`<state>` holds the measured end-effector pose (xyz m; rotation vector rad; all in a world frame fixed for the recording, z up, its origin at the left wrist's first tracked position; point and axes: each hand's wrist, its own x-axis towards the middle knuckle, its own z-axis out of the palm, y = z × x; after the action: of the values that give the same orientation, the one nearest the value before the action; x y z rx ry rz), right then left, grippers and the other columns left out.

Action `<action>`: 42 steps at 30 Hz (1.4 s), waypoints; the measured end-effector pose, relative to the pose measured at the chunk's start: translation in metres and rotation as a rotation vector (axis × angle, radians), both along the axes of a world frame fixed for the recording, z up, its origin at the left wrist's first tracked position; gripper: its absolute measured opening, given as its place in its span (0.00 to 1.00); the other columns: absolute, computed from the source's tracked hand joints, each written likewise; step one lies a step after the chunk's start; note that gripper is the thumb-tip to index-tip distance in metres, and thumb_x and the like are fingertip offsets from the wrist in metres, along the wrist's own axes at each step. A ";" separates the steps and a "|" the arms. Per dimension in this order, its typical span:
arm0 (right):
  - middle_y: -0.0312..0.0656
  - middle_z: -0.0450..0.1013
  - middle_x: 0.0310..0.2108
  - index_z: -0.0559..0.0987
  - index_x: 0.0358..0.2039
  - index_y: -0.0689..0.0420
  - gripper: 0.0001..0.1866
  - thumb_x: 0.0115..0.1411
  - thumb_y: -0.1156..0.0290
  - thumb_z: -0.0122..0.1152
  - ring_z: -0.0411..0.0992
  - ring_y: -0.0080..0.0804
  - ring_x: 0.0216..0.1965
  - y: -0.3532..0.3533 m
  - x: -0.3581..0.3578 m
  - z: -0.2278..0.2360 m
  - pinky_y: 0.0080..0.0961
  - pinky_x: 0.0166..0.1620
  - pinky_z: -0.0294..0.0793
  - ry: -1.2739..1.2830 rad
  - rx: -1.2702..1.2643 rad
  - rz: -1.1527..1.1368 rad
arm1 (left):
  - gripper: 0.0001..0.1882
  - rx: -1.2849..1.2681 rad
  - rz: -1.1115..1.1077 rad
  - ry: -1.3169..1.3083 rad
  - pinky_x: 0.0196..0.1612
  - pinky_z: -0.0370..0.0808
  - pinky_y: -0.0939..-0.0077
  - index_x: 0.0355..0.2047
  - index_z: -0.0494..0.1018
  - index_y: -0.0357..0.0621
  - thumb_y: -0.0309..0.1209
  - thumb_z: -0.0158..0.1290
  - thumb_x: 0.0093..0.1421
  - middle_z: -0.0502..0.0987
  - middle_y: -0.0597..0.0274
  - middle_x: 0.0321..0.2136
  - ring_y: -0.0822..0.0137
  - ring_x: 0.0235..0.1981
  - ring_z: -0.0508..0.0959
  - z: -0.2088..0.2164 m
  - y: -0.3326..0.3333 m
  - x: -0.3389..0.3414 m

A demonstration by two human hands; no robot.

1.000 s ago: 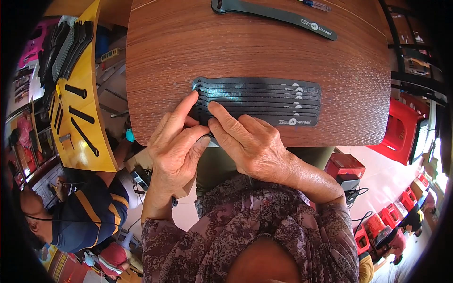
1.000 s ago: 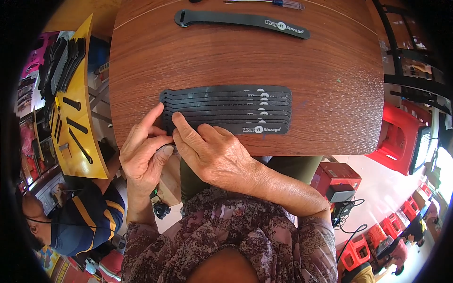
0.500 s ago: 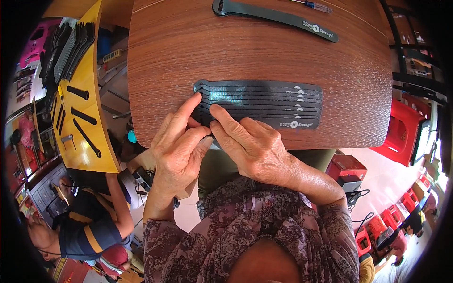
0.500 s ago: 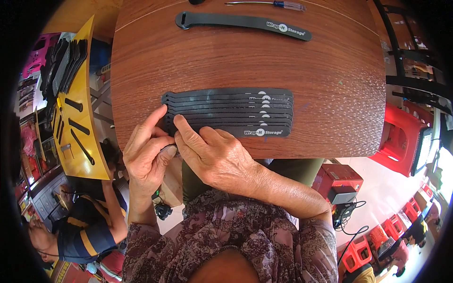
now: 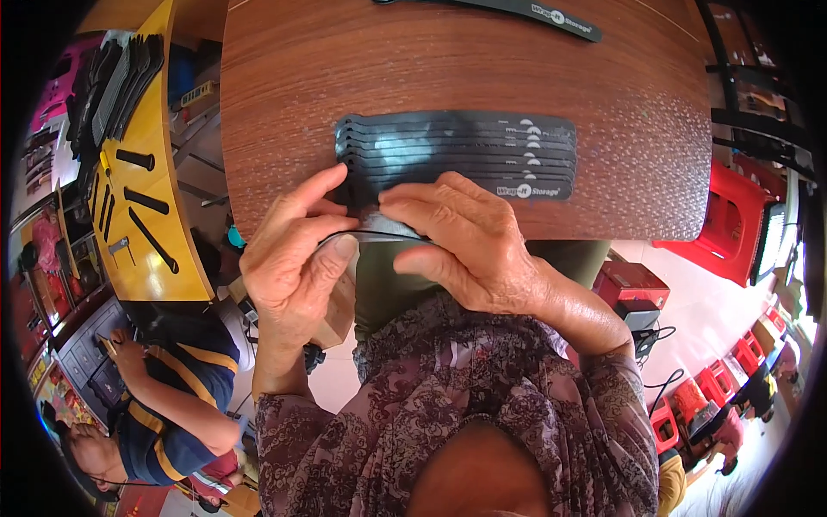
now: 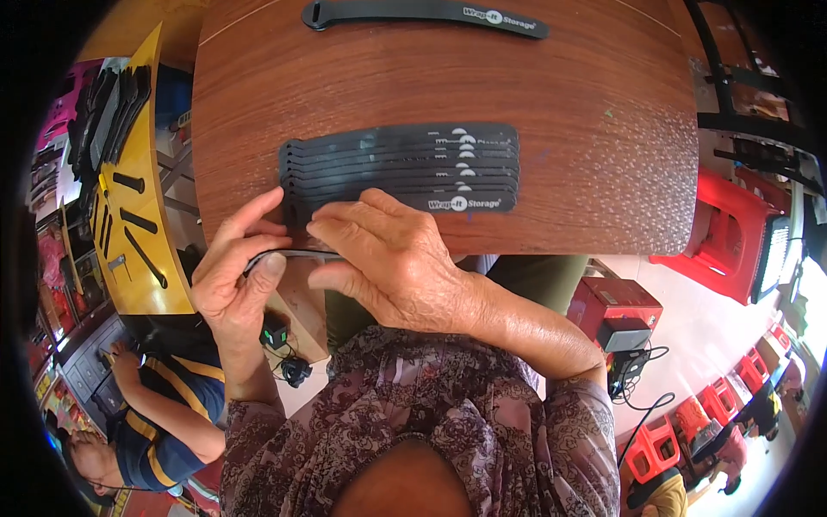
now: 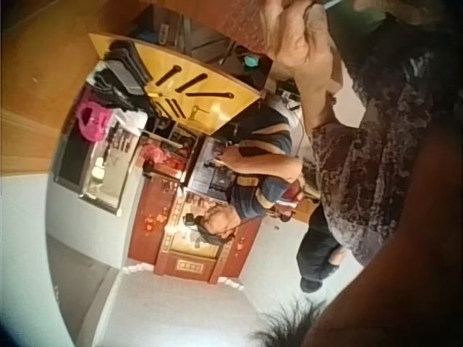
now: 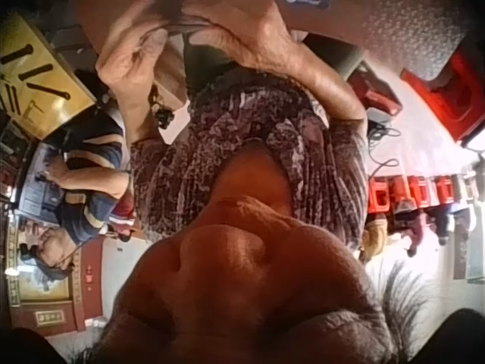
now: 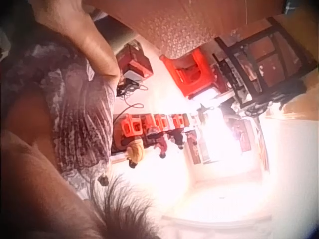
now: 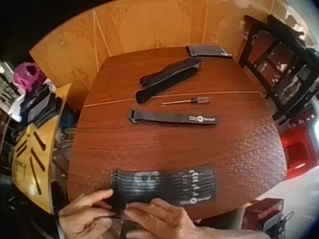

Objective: Inspecting and aligning black elastic garment straps at a workstation.

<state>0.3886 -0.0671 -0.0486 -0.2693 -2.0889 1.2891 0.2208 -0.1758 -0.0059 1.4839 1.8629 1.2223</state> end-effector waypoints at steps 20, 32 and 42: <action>0.44 0.72 0.27 0.77 0.28 0.61 0.08 0.46 0.74 0.64 0.69 0.42 0.32 0.015 0.111 0.047 0.36 0.35 0.68 -0.433 -0.193 -0.034 | 0.10 -0.204 0.234 -0.508 0.36 0.67 0.84 0.32 0.77 0.31 0.20 0.60 0.46 0.74 0.62 0.26 0.72 0.29 0.72 -0.006 -0.017 0.029; 0.48 0.72 0.28 0.74 0.30 0.62 0.06 0.51 0.77 0.60 0.72 0.44 0.31 0.017 0.099 0.049 0.31 0.34 0.70 -0.536 -0.425 -0.320 | 0.06 -0.168 0.313 -0.569 0.21 0.63 0.90 0.31 0.76 0.34 0.22 0.59 0.52 0.76 0.65 0.21 0.80 0.18 0.69 -0.014 -0.014 0.028; 0.41 0.72 0.25 0.76 0.32 0.63 0.06 0.52 0.78 0.60 0.69 0.25 0.29 0.023 0.096 0.049 0.21 0.33 0.69 -0.568 -0.530 -0.313 | 0.07 -0.217 0.345 -0.630 0.21 0.63 0.92 0.33 0.75 0.33 0.23 0.58 0.54 0.77 0.65 0.23 0.81 0.19 0.70 -0.017 -0.017 0.020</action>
<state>0.4849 -0.0443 0.0003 -1.2668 -1.9711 1.6774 0.2404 -0.1924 -0.0233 0.5721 1.7595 1.3789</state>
